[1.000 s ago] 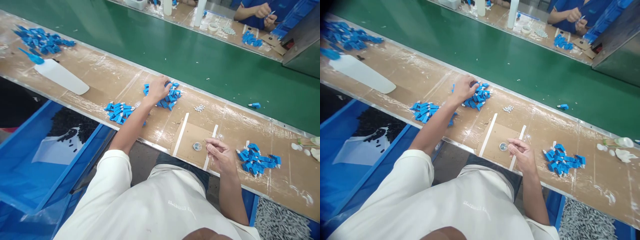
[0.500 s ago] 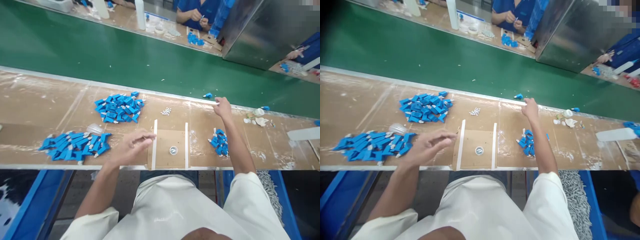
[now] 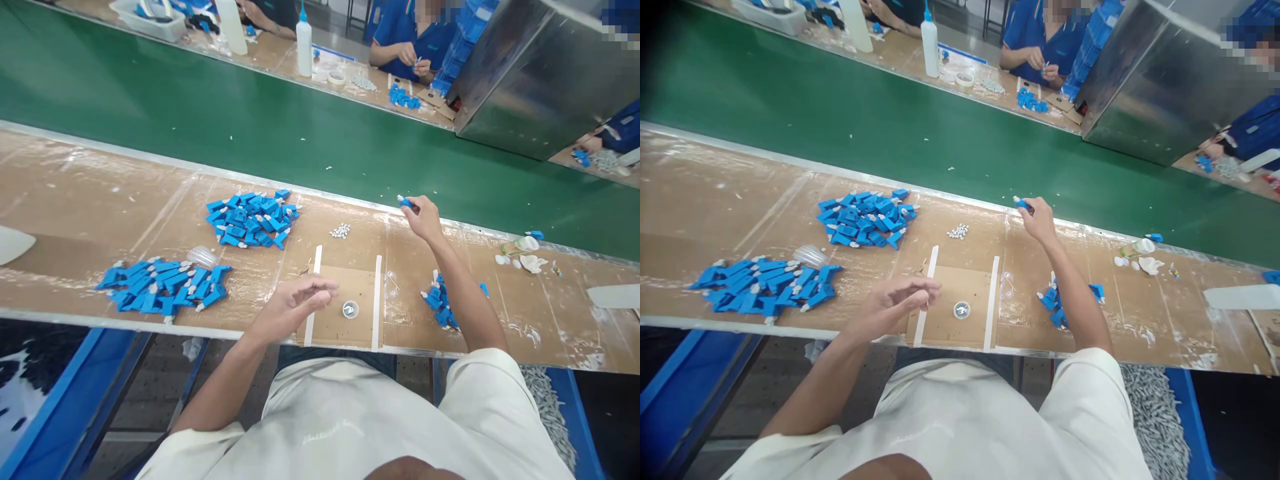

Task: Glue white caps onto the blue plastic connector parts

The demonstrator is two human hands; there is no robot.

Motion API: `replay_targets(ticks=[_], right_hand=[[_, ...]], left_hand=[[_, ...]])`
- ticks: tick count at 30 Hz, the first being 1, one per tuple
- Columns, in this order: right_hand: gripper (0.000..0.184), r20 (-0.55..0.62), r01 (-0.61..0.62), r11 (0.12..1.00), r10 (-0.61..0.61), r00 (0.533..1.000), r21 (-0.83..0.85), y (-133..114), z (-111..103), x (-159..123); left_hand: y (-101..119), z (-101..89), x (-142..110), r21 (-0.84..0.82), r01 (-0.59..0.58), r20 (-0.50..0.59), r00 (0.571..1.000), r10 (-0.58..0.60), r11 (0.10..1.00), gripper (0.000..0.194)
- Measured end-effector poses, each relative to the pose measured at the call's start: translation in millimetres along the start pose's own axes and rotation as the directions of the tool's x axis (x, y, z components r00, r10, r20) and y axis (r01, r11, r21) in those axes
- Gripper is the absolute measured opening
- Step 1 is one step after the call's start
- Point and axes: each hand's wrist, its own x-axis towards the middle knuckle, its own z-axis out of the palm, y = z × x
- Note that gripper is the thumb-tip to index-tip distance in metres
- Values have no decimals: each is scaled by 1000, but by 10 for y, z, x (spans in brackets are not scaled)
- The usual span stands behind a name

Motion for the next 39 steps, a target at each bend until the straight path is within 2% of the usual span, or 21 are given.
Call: replay_targets(ticks=[2,4,7,10,13,16,20,22,25,28,31,35,39], right_hand=[[27,39,66,936,-85,996,345,-326,41,-439],[32,126,10,818,-101,987,575,-687,62,-923],[44,196,-66,709,-104,975,702,-1148,36,-1492],[44,194,-86,675,-87,977,733,-1355,-20,-1753],[51,230,-140,626,-64,971,767,-1273,-45,-1846],[58,233,-192,622,16,972,759,-1018,14,-1947],[51,332,-338,617,129,934,710,-760,265,-2147],[52,391,-391,576,131,911,718,-742,418,-2230],[51,398,-409,557,149,905,723,-802,586,-2281],[44,350,-381,611,177,920,693,-866,641,-2267],[36,273,-294,687,144,951,664,-906,615,-2250],[26,180,-133,792,29,983,596,-947,550,-2276],[19,160,10,848,-112,981,530,-959,518,-2304]], left_hand=[[-50,141,118,-119,-4,-96,995,-8,993,41],[-100,300,239,-223,-52,-170,985,13,974,49],[-169,525,345,-334,-113,-203,978,46,936,57],[-233,668,333,-367,-143,-247,968,52,919,49],[-300,680,270,-369,-179,-319,946,57,912,43],[-391,576,211,-381,-180,-362,932,33,907,42],[-560,422,136,-445,-99,-394,914,-95,890,49],[-636,388,99,-506,-44,-368,914,-170,861,51],[-709,380,54,-581,7,-319,918,-235,814,50],[-751,378,29,-594,13,-314,916,-248,804,48],[-784,364,20,-595,28,-299,920,-254,803,47],[-811,348,21,-605,43,-282,922,-265,795,48],[-813,344,24,-603,40,-283,923,-260,797,53]])
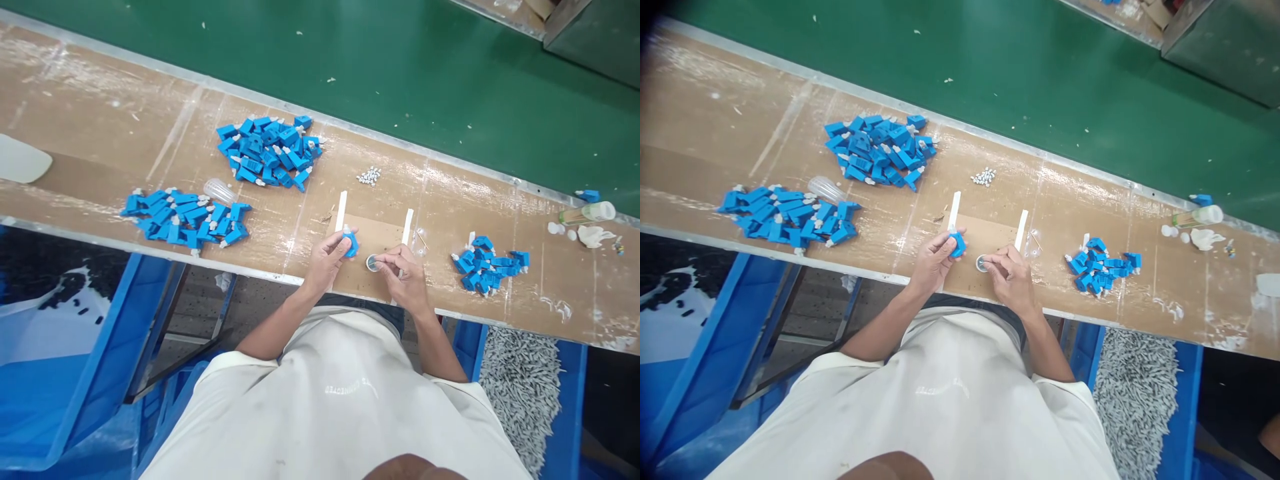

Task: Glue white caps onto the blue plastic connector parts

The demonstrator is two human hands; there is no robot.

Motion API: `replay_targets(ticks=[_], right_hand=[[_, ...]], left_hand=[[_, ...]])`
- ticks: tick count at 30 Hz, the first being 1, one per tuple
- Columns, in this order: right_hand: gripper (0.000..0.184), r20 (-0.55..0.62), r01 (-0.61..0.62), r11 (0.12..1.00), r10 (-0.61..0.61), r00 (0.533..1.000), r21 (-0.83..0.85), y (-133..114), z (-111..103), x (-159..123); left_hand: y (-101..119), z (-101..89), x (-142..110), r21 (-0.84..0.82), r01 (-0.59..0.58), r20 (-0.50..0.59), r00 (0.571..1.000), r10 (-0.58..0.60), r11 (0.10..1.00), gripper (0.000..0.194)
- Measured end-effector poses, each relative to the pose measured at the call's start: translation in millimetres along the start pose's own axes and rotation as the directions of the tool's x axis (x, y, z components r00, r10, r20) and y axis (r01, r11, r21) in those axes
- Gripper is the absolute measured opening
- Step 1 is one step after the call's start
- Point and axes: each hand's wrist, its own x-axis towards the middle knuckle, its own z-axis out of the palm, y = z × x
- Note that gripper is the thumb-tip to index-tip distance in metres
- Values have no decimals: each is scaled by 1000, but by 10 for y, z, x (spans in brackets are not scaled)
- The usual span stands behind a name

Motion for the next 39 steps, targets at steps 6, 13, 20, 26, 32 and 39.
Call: replay_targets(ticks=[6,13,20,26,32,39], right_hand=[[17,-46,113,985,-120,992,-127,54,-17,30],[20,10,186,964,-187,982,-190,-10,-99,31],[17,65,280,949,-273,960,-147,-122,-186,9],[21,91,222,970,-214,973,-98,-70,-192,0],[20,-364,52,993,-9,932,108,-88,-173,34],[7,-428,277,946,-184,885,167,-312,-85,27]], left_hand=[[-15,-16,6,19,-38,-9,999,38,999,54],[65,35,-72,30,-31,52,998,30,999,52],[157,126,-148,5,6,128,992,-7,1000,45],[122,82,-126,-40,137,153,980,-129,990,43],[125,117,-148,-83,329,226,926,-304,941,49],[145,204,-201,-84,403,286,886,-366,911,48]])
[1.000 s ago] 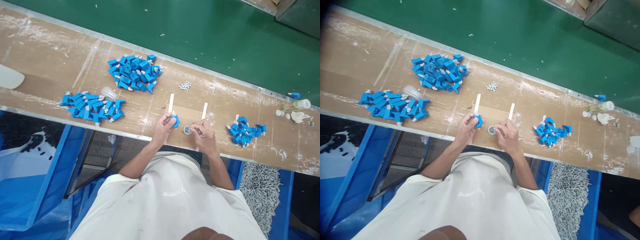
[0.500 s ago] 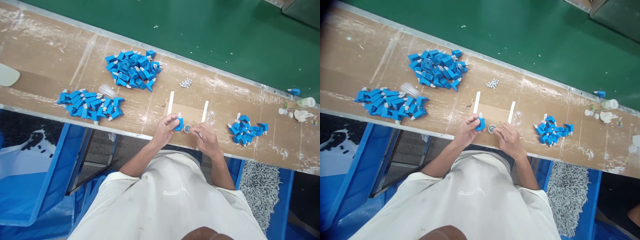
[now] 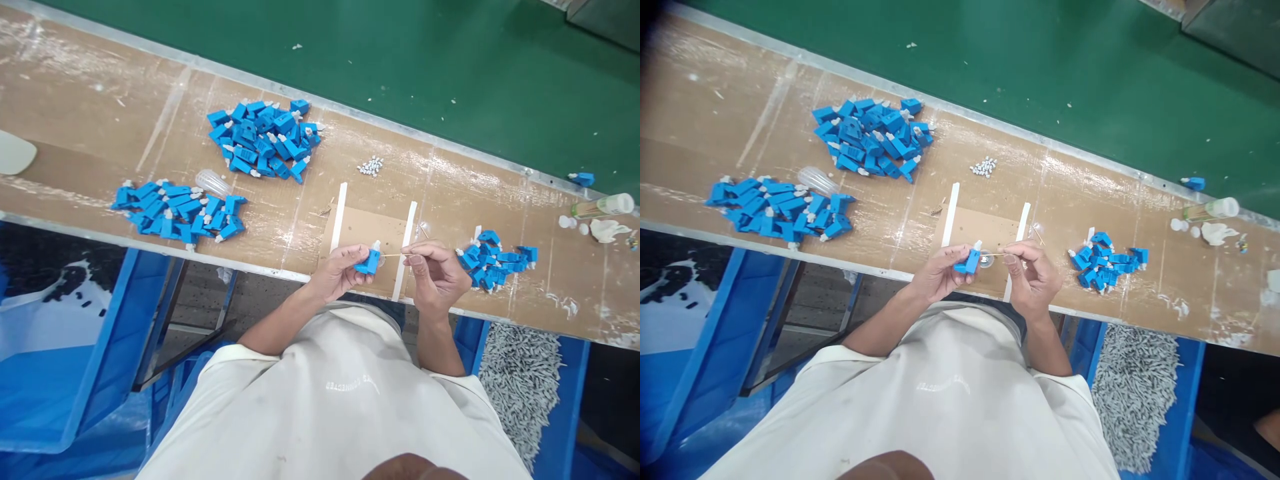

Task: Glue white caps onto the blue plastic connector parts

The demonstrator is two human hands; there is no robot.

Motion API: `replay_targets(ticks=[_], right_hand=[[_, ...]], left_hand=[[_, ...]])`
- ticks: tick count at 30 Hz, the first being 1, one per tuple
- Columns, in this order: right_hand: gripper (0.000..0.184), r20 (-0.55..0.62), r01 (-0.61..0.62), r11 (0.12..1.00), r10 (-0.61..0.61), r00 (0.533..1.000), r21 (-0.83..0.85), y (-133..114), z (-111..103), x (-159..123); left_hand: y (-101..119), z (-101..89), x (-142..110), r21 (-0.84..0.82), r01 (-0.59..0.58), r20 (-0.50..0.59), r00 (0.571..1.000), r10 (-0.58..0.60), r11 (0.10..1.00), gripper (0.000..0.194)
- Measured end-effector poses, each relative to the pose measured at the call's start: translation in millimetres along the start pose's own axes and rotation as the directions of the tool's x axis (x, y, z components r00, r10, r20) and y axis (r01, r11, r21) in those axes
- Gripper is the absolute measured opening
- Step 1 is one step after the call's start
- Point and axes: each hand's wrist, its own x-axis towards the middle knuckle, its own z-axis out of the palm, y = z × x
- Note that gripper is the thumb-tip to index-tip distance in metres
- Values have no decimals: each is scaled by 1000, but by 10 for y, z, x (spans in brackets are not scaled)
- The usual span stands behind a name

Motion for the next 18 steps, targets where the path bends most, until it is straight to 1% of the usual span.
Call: replay_targets(ticks=[4,8,11,15,18], right_hand=[[6,39,88,995,-87,995,-35,-24,24,-4],[8,71,107,993,-105,992,-38,13,26,-14],[10,107,137,987,-127,986,-86,22,17,-18],[17,169,255,950,-225,960,-180,4,-8,-16],[20,175,326,912,-289,941,-249,-13,-21,-16]], left_hand=[[11,15,-10,12,5,14,1000,-5,1000,48],[14,6,-14,30,1,17,1000,-2,1000,50],[5,-8,-11,52,-8,12,1000,7,999,50],[4,1,-13,100,-7,3,1000,7,995,51],[13,18,-17,133,-12,1,1000,12,991,52]])
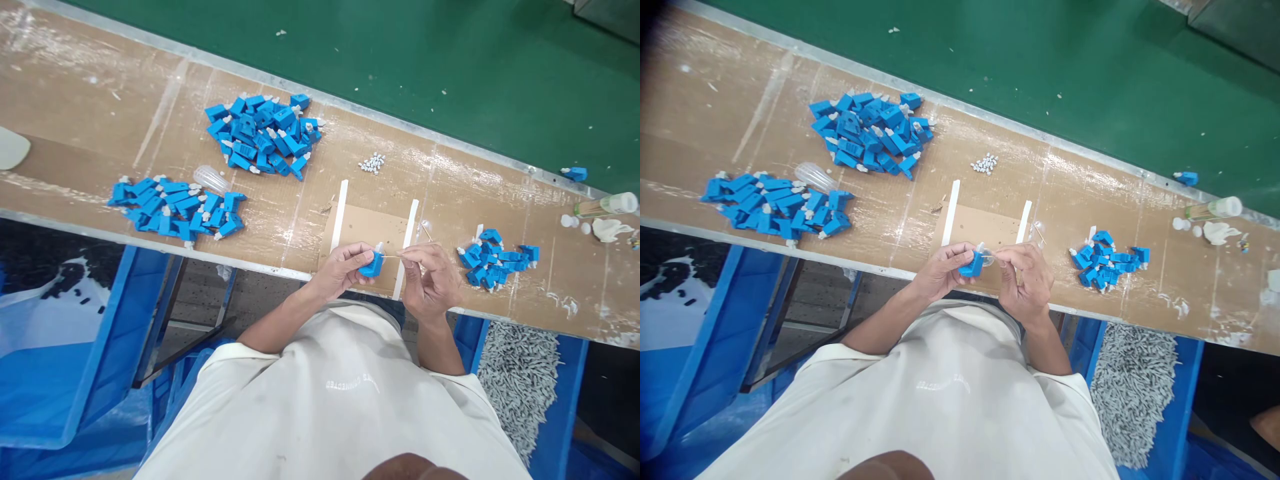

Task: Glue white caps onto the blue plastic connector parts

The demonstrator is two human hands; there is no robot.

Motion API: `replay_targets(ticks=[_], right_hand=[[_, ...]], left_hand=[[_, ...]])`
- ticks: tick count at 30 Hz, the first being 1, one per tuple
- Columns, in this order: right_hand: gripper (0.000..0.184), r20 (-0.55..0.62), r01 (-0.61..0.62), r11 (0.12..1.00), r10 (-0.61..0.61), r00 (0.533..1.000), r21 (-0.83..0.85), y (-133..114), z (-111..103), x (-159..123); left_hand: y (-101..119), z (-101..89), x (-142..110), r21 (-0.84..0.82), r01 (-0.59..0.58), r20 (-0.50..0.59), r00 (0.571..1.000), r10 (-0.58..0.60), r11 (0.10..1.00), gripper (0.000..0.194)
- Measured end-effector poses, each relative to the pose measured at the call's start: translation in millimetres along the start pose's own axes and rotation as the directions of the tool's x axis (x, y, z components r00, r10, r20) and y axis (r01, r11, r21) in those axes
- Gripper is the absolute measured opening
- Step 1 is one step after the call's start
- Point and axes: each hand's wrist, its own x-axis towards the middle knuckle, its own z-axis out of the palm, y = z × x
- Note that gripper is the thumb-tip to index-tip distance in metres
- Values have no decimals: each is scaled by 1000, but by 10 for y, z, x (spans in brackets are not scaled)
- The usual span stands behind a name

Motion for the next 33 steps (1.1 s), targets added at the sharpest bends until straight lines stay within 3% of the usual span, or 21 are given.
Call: replay_targets(ticks=[13,18,20,22,26,29,33], right_hand=[[18,42,-12,999,11,999,31,3,-7,21],[10,-60,-139,987,144,988,77,87,-41,8],[9,-9,-187,980,188,982,70,150,-48,-11],[10,124,-227,973,222,967,34,213,-34,-45],[17,289,-261,964,262,921,-42,306,12,-118],[23,305,-245,964,264,915,-99,392,-18,-69],[27,240,-276,950,304,922,-143,717,4,258]], left_hand=[[-20,-16,13,24,2,1,1000,-2,1000,53],[10,-122,2,22,-37,-39,999,38,999,50],[36,-184,1,3,-84,-88,993,84,996,49],[57,-238,7,-23,-121,-127,985,117,992,47],[66,-295,29,-50,-128,-144,982,120,991,45],[59,-317,42,-54,-129,-129,984,122,990,43],[55,-344,49,-66,-104,-85,992,98,992,46]])
